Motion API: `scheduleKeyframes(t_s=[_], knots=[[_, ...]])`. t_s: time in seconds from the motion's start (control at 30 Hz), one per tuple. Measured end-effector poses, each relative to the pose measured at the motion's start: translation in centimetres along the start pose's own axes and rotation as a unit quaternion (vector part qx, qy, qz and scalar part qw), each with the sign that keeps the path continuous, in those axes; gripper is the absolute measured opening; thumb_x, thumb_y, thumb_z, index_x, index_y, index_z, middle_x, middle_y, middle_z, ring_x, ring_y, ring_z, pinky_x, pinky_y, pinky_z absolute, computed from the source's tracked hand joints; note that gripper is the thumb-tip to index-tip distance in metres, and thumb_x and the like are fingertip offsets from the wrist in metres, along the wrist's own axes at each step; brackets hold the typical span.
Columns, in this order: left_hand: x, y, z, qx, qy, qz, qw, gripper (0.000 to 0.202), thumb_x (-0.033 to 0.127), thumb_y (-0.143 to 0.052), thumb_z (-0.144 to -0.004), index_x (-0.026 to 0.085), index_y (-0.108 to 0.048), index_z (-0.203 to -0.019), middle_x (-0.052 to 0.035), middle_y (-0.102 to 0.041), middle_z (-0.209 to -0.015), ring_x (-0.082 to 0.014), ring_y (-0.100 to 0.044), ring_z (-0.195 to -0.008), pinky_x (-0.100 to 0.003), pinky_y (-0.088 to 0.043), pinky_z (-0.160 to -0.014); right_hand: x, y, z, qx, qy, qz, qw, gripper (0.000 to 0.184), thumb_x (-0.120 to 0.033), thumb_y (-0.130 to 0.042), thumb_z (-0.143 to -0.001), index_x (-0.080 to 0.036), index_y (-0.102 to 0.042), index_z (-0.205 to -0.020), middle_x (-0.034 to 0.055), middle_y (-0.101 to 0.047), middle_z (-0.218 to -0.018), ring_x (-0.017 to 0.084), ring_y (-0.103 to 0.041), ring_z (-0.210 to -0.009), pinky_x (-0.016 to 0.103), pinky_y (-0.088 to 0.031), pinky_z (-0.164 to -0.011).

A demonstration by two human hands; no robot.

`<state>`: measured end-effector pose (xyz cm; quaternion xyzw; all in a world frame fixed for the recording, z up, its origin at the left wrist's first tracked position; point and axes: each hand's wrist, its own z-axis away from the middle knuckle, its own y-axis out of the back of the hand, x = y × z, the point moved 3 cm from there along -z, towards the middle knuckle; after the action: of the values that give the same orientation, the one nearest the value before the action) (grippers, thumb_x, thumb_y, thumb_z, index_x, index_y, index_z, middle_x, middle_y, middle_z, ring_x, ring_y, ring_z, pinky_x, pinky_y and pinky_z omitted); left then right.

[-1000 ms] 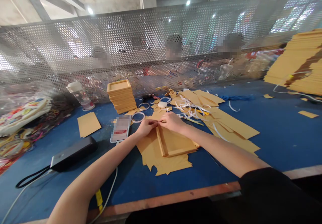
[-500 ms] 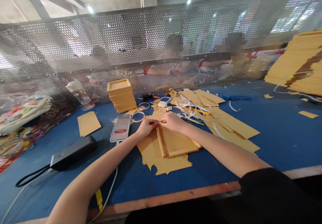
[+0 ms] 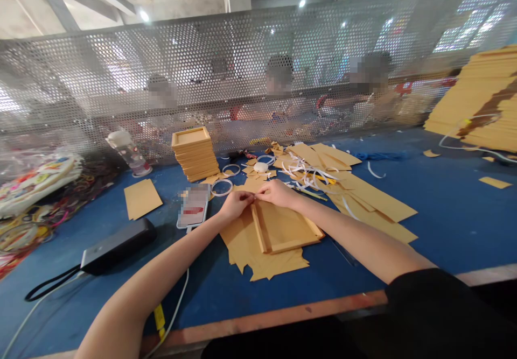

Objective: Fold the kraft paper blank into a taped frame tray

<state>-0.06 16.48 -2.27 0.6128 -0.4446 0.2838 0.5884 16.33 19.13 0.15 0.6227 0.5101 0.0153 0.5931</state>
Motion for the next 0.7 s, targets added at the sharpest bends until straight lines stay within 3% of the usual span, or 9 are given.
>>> scheduleKeyframes(t_s=[0.37, 0.7], knots=[[0.0, -0.1, 0.0, -0.001, -0.001, 0.001, 1.000, 0.025, 0.037, -0.064, -0.076, 0.015, -0.076, -0.080, -0.0069, -0.075, -0.088, -0.0234, -0.065, -0.084, -0.032, -0.048, -0.081, -0.6, 0.2, 0.1, 0.018, 0.024, 0.097, 0.995, 0.020, -0.027, -0.060, -0.083, -0.019, -0.078, -0.078, 0.0051, -0.075, -0.076, 0.018, -0.064, -0.069, 0.027, -0.043, -0.063], [0.0, 0.0, 0.0, 0.003, 0.008, 0.017, 1.000, 0.021, 0.034, -0.064, -0.077, 0.015, -0.073, -0.078, -0.0074, -0.075, -0.089, -0.0232, -0.066, -0.086, -0.033, -0.048, -0.084, -3.0, 0.1, 0.7, 0.015, 0.043, 0.250, 0.967, 0.022, -0.022, -0.055, -0.085, -0.017, -0.075, -0.078, 0.0117, -0.075, -0.087, 0.024, -0.065, -0.085, 0.037, -0.038, -0.086]])
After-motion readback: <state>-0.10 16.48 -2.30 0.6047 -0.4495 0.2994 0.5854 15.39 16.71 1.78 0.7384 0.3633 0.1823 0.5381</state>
